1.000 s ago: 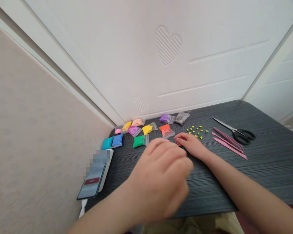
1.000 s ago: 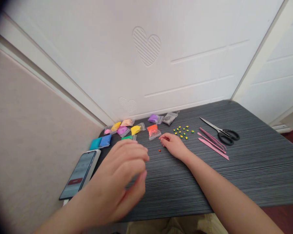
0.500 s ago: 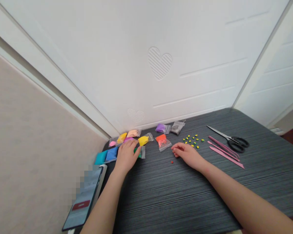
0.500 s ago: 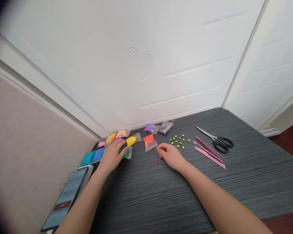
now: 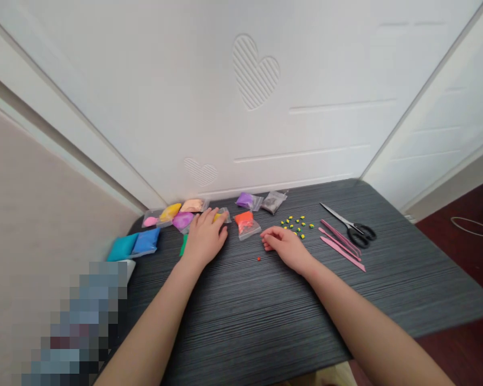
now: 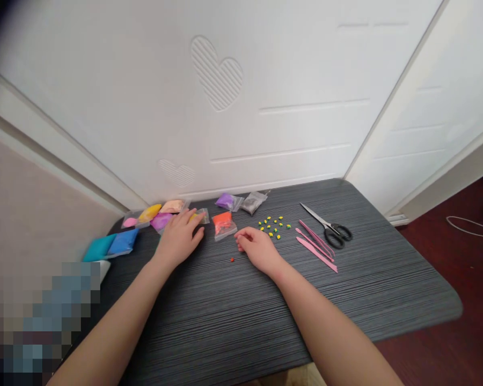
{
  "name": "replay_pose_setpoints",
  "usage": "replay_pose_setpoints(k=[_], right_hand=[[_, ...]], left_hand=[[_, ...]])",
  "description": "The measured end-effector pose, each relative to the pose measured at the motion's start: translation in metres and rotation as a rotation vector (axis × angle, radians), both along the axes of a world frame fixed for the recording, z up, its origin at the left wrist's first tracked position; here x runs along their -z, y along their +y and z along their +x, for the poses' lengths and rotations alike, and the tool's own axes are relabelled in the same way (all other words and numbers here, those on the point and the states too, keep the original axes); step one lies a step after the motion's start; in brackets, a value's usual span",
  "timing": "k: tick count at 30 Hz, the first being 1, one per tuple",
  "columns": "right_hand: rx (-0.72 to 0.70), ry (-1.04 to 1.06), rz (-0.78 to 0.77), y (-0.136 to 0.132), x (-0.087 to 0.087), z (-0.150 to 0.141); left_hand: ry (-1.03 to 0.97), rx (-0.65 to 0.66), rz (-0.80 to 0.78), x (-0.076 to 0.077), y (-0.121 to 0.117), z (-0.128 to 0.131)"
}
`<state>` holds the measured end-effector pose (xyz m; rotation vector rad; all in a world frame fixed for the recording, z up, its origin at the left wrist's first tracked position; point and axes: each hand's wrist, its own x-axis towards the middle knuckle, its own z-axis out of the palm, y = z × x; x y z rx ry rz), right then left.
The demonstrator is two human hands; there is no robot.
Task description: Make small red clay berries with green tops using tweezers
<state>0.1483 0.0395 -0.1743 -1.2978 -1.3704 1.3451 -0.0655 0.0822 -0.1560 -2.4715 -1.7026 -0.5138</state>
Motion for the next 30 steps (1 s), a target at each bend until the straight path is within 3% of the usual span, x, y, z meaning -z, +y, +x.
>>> replay_pose_setpoints(k=[4, 9, 14, 17, 25, 30], right_hand=[[0.002, 0.021, -0.008, -0.001, 0.001, 0.001], [-0.032, 0.024, -0.019, -0.001, 0.005, 0.005], [-0.036, -0.005, -0.020, -0.002, 0.004, 0.006], [-0.036, -0.022, -0.014, -0.002, 0.003, 0.006], [-0.031, -0.083, 0.085, -0.006, -0.003, 0.004], [-0.043, -0.181, 0.262, -0.019, -0.026, 0.000]], left_hand=[[-0.073, -0.061, 0.039, -0.003, -0.013, -0.018], [-0.226, -0.208, 0.062, 0.005, -0.025, -0.059], [-0.340, -0.107, -0.088, 0.008, -0.042, -0.076], [-0.391, -0.048, -0.185, 0.007, -0.046, -0.073], [-0.707, -0.069, -0.332, -0.005, -0.050, -0.058], [-0.922, 0.148, -0.660, -0.020, -0.059, -0.015]])
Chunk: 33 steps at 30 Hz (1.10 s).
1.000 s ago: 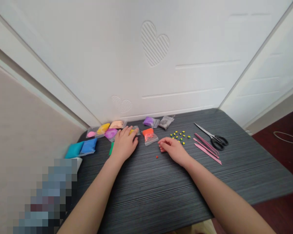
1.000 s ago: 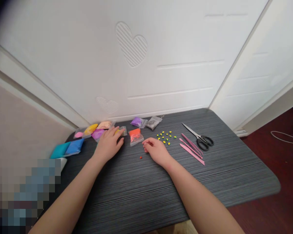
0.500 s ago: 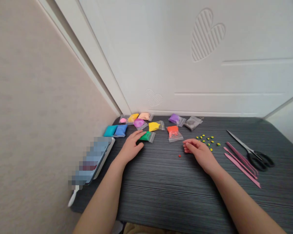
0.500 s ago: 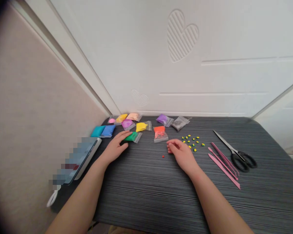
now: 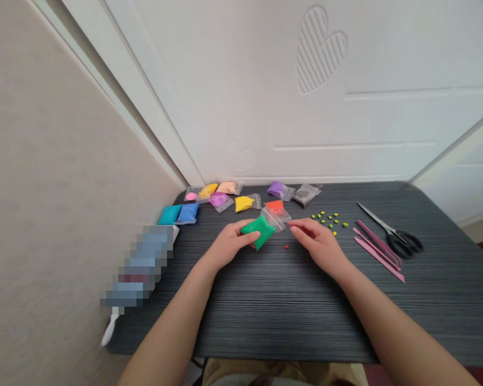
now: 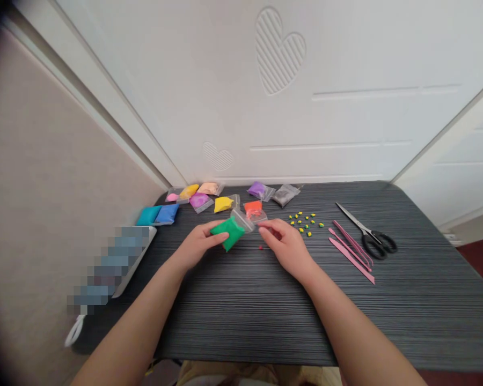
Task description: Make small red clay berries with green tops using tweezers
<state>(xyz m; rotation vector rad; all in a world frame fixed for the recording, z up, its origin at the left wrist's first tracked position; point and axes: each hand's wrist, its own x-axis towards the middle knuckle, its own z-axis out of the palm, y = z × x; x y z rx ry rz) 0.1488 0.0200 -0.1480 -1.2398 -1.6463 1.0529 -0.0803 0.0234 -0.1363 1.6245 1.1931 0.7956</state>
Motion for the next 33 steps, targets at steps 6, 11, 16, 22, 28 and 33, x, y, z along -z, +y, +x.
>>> replay_pose_setpoints(k=[6, 11, 16, 22, 28, 33], right_hand=[[-0.050, -0.032, 0.006, -0.006, -0.008, -0.001], [-0.133, -0.014, -0.077, -0.002, -0.005, 0.000], [-0.126, -0.028, -0.078, -0.003, -0.005, 0.000], [-0.058, -0.076, -0.034, -0.004, -0.006, -0.001], [-0.004, -0.109, 0.039, -0.005, -0.006, -0.002], [0.010, -0.122, 0.097, -0.006, -0.004, -0.004]], left_hand=[[-0.230, 0.074, -0.136, 0.006, 0.000, 0.028], [-0.369, -0.060, -0.136, 0.025, 0.002, 0.024], [-0.413, -0.154, -0.105, 0.030, 0.003, 0.026], [-0.381, -0.215, -0.056, 0.026, 0.001, 0.031], [-0.331, -0.247, -0.014, 0.023, -0.003, 0.032], [-0.317, -0.249, 0.006, 0.024, -0.003, 0.034]])
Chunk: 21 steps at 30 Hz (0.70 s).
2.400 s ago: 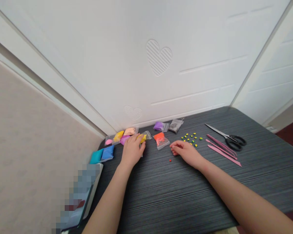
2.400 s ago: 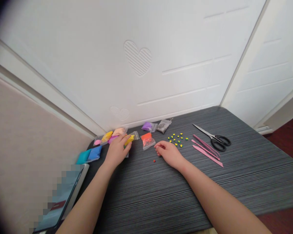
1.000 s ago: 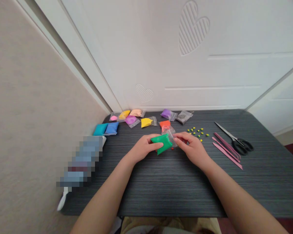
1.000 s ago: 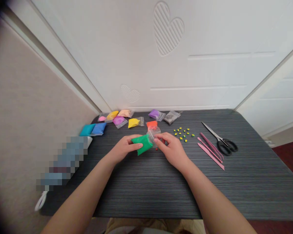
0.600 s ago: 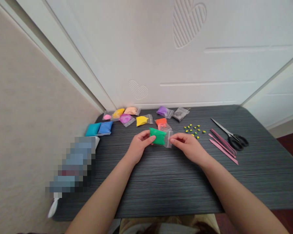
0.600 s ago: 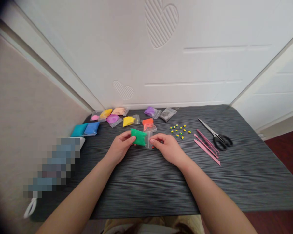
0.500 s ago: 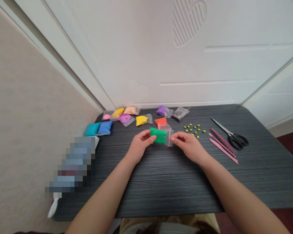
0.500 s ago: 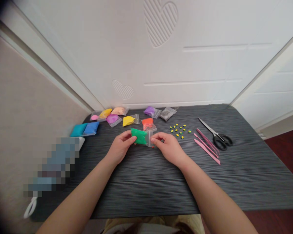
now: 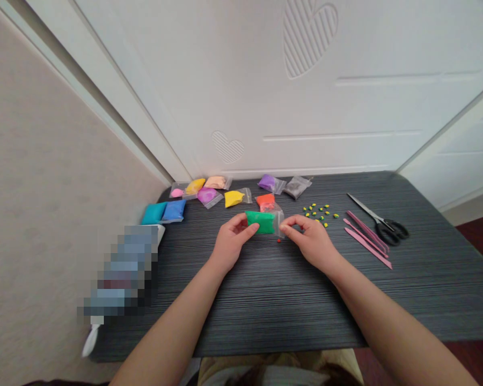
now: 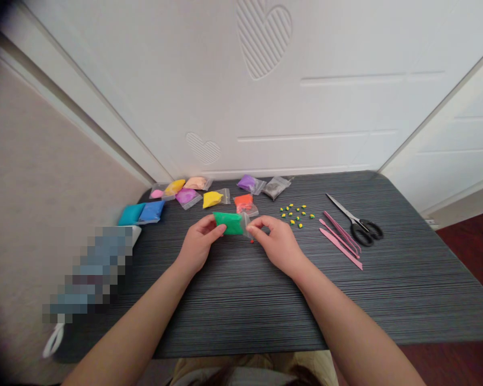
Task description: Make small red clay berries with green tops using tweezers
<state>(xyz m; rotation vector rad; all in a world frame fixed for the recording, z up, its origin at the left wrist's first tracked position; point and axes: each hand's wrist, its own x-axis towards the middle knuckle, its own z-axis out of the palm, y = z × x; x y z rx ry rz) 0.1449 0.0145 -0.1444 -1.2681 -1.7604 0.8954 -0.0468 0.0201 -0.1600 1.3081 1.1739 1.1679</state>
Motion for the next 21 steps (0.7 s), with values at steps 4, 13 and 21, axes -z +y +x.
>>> replay_pose_setpoints(k=[4, 13, 21], right_hand=[[0.015, -0.010, 0.063, -0.004, 0.002, -0.005], [0.004, -0.085, 0.306, -0.014, 0.007, -0.022], [-0.071, -0.150, 0.387, -0.015, 0.014, -0.025]], left_hand=[[0.020, -0.106, 0.084, -0.001, -0.002, 0.001], [0.212, 0.117, 0.117, -0.013, -0.021, 0.002], [0.231, 0.011, 0.104, -0.014, -0.020, 0.004]])
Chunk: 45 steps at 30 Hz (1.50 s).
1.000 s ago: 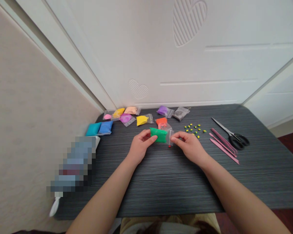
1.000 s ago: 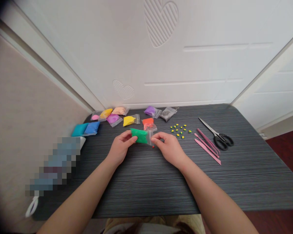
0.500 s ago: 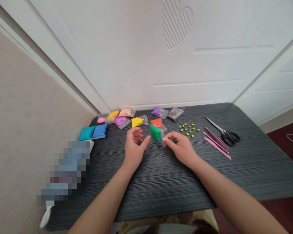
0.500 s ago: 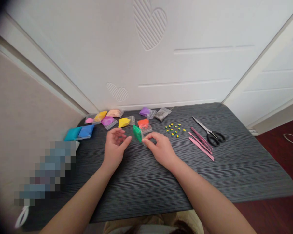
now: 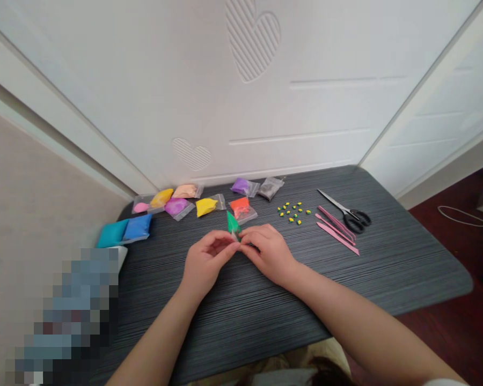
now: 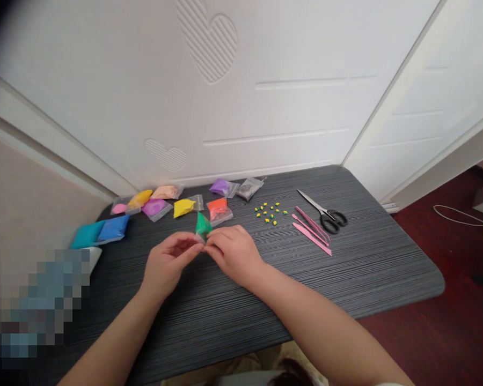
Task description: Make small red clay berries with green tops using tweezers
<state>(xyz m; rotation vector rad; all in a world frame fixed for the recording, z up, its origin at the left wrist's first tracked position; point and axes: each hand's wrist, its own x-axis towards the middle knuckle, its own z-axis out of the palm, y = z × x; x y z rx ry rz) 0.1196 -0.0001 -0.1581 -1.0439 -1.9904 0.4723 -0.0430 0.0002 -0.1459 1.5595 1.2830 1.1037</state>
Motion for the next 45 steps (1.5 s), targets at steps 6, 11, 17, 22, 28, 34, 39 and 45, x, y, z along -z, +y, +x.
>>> replay_pose_setpoints(k=[6, 11, 17, 22, 28, 34, 39, 45], right_hand=[[0.004, -0.018, 0.014, -0.0003, -0.0001, -0.0002], [0.007, -0.003, 0.015, -0.0010, -0.0039, 0.0008], [0.001, 0.019, 0.029, -0.0024, -0.0042, 0.0023], [-0.030, 0.003, 0.056, -0.0007, -0.0023, 0.0024], [-0.050, -0.016, 0.061, -0.0014, -0.0011, 0.0006], [-0.029, -0.010, 0.001, -0.0026, -0.0022, 0.0029], [-0.040, -0.027, 0.033, -0.0004, -0.0009, 0.0047], [-0.038, -0.041, 0.080, -0.0002, 0.0017, 0.0036]], left_hand=[[0.031, -0.020, -0.006, -0.0023, -0.0018, 0.0003], [0.003, 0.003, -0.048, -0.0063, -0.0006, -0.0007], [-0.121, 0.056, -0.114, -0.0076, -0.0017, 0.0012], [-0.122, 0.066, -0.098, -0.0080, -0.0040, 0.0032], [-0.089, 0.072, -0.038, -0.0067, -0.0058, 0.0022], [-0.024, 0.082, 0.040, -0.0055, -0.0062, -0.0004], [0.029, 0.078, 0.096, -0.0056, -0.0084, 0.0003], [0.077, 0.068, 0.137, -0.0048, -0.0091, 0.0009]])
